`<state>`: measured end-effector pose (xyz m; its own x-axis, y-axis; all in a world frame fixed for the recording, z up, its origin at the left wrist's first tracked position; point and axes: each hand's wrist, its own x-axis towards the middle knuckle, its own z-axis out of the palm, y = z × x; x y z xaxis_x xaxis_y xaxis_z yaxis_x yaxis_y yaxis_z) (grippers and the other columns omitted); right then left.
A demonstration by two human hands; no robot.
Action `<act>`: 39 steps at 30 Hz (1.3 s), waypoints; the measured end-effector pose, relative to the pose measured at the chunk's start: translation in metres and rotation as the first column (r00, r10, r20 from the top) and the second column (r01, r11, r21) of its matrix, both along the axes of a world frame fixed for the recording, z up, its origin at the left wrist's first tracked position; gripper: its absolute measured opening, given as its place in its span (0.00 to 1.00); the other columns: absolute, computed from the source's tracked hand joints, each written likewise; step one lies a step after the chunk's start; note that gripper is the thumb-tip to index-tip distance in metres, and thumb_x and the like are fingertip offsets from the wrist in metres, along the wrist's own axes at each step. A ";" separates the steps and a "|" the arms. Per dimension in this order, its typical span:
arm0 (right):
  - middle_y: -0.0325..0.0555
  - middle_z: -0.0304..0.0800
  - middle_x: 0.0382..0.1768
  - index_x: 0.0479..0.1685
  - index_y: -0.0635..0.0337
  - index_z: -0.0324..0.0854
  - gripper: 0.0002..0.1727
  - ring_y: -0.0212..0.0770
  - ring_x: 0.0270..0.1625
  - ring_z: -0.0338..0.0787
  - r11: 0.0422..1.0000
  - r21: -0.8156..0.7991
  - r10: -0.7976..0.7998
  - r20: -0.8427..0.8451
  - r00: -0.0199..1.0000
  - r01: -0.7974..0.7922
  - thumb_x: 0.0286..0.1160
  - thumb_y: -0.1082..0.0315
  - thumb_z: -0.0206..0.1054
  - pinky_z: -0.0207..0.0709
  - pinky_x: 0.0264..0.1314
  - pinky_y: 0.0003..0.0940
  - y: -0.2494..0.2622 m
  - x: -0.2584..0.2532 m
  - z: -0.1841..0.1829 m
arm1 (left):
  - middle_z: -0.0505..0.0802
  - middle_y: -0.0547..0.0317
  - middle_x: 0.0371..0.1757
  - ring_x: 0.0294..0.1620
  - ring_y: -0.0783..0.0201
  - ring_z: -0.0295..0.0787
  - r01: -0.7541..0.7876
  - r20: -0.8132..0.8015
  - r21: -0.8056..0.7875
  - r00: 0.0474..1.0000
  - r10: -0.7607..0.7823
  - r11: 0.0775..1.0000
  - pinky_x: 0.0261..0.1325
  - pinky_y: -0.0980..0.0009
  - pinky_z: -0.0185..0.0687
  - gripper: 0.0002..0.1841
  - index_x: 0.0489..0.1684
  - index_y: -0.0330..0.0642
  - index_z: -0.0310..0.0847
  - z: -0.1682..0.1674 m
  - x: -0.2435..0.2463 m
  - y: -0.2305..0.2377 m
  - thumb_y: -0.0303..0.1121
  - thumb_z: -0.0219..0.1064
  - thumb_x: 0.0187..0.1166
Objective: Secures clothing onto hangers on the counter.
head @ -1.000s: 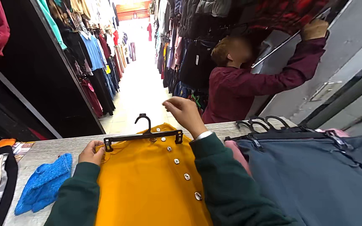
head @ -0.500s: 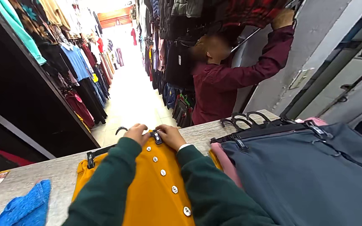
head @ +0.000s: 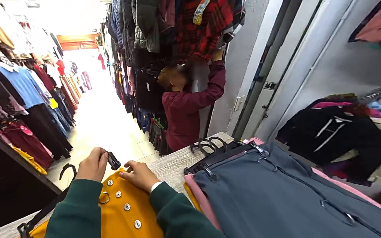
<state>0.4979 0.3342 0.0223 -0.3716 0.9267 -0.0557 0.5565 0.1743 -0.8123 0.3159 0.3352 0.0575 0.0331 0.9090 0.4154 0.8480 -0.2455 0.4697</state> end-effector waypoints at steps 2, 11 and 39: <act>0.63 0.88 0.56 0.71 0.69 0.77 0.30 0.55 0.59 0.88 0.999 -0.040 0.022 0.006 1.000 -0.021 0.79 0.53 0.71 0.76 0.69 0.53 -0.006 -0.005 0.007 | 0.92 0.36 0.39 0.41 0.40 0.92 0.057 0.093 0.057 0.994 -0.062 0.997 0.50 0.37 0.83 0.13 0.52 0.27 0.83 0.018 -0.002 -0.017 0.32 0.63 0.88; 0.48 0.90 0.37 0.50 0.61 0.86 0.10 0.39 0.37 0.89 0.994 -0.083 0.024 -0.455 0.890 -0.069 0.81 0.64 0.68 0.83 0.43 0.40 -0.008 -0.003 0.017 | 0.91 0.38 0.56 0.57 0.45 0.88 0.056 0.139 0.022 0.989 -0.058 0.998 0.64 0.45 0.80 0.15 0.58 0.35 0.90 0.041 -0.010 -0.033 0.37 0.68 0.85; 0.43 0.91 0.48 0.46 0.57 0.90 0.08 0.34 0.50 0.88 0.976 0.199 0.002 -0.434 0.901 0.093 0.82 0.65 0.68 0.80 0.56 0.38 -0.011 -0.002 0.022 | 0.85 0.51 0.29 0.32 0.57 0.79 0.030 0.050 0.107 0.998 -0.036 0.994 0.40 0.55 0.74 0.16 0.26 0.33 0.87 0.039 -0.016 -0.030 0.38 0.79 0.74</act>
<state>0.4959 0.3230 0.0447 -0.2723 0.9155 0.2963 0.1736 0.3496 -0.9207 0.2999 0.3056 0.0963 0.0382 0.8584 0.5115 0.8137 -0.3239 0.4827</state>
